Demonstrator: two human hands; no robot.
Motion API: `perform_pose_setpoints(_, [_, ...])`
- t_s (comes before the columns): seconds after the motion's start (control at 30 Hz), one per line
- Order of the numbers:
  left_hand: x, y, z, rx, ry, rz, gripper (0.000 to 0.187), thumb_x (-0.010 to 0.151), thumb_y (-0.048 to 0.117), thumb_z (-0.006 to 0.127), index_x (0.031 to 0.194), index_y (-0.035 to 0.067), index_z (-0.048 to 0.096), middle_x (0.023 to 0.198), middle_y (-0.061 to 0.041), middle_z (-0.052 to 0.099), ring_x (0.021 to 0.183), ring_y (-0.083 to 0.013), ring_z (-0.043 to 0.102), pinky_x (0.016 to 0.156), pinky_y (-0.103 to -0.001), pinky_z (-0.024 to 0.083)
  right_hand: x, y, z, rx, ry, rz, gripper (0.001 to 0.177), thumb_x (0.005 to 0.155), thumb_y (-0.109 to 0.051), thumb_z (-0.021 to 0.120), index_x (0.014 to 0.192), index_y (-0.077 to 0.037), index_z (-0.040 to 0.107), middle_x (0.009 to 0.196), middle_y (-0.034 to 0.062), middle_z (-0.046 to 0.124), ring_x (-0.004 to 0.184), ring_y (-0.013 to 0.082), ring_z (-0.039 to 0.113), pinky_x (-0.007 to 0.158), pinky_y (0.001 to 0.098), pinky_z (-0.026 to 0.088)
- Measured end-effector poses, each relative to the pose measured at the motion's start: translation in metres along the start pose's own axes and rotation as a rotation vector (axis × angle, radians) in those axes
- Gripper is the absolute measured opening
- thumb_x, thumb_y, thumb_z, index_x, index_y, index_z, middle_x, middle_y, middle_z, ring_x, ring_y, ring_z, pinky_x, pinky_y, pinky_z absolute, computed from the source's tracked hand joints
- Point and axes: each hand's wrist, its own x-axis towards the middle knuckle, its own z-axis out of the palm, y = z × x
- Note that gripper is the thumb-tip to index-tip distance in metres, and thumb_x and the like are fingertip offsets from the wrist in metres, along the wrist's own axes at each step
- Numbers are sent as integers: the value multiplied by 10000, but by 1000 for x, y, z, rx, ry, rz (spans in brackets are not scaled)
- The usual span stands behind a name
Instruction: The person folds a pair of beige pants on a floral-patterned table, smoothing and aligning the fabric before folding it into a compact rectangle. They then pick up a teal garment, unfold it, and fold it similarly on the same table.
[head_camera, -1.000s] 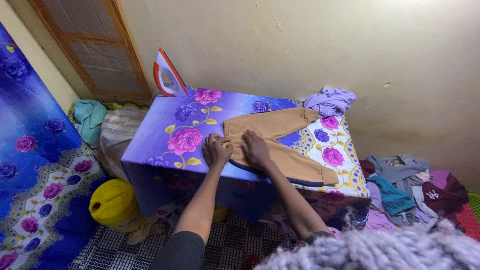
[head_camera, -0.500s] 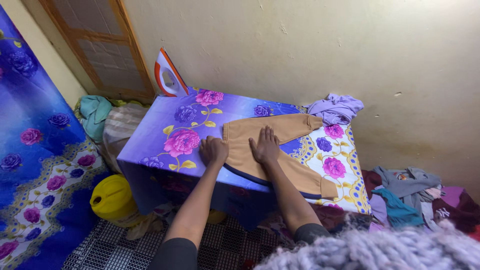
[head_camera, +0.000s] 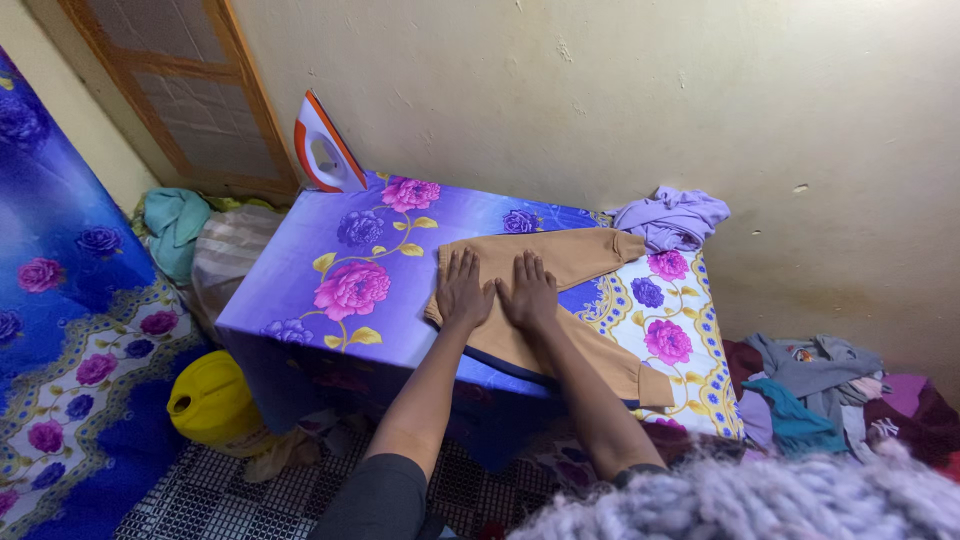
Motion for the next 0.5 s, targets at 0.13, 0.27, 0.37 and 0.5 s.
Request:
perform_pose_setpoints(0.13, [1, -4, -11, -11, 5, 37, 752, 951, 488, 504, 1580, 105, 350, 1680, -29, 278, 1569, -239, 152, 1264, -468, 45, 35, 54, -8, 19, -139, 12, 803, 997, -606, 344, 1586, -63, 284, 1691, 139, 212, 1581, 295, 176, 1225, 522, 175])
perform_pose_setpoints(0.27, [9, -14, -14, -76, 8, 79, 749, 938, 470, 526, 1575, 114, 358, 1682, -20, 272, 1566, -240, 156, 1255, -483, 73, 45, 117, -17, -73, -94, 207, 868, 994, -662, 353, 1598, -48, 242, 1689, 176, 139, 1563, 339, 108, 1228, 526, 114])
perform_pose_setpoints(0.37, [18, -21, -18, -80, -11, 105, 757, 924, 472, 540, 1576, 134, 355, 1680, -9, 264, 1564, -237, 156, 1250, -491, 87, 32, 138, -12, -42, 69, 239, 849, 992, -646, 376, 1581, -39, 301, 1671, 210, 208, 1547, 372, 166, 1237, 508, 137])
perform_pose_setpoints(0.5, [29, -25, -19, -91, -11, 133, 780, 903, 485, 567, 1574, 147, 361, 1678, -11, 271, 1558, -242, 168, 1245, -501, 100, 25, 137, -5, -74, 223, 202, 808, 1013, -609, 395, 1558, -14, 375, 1647, 231, 316, 1541, 388, 253, 1252, 499, 176])
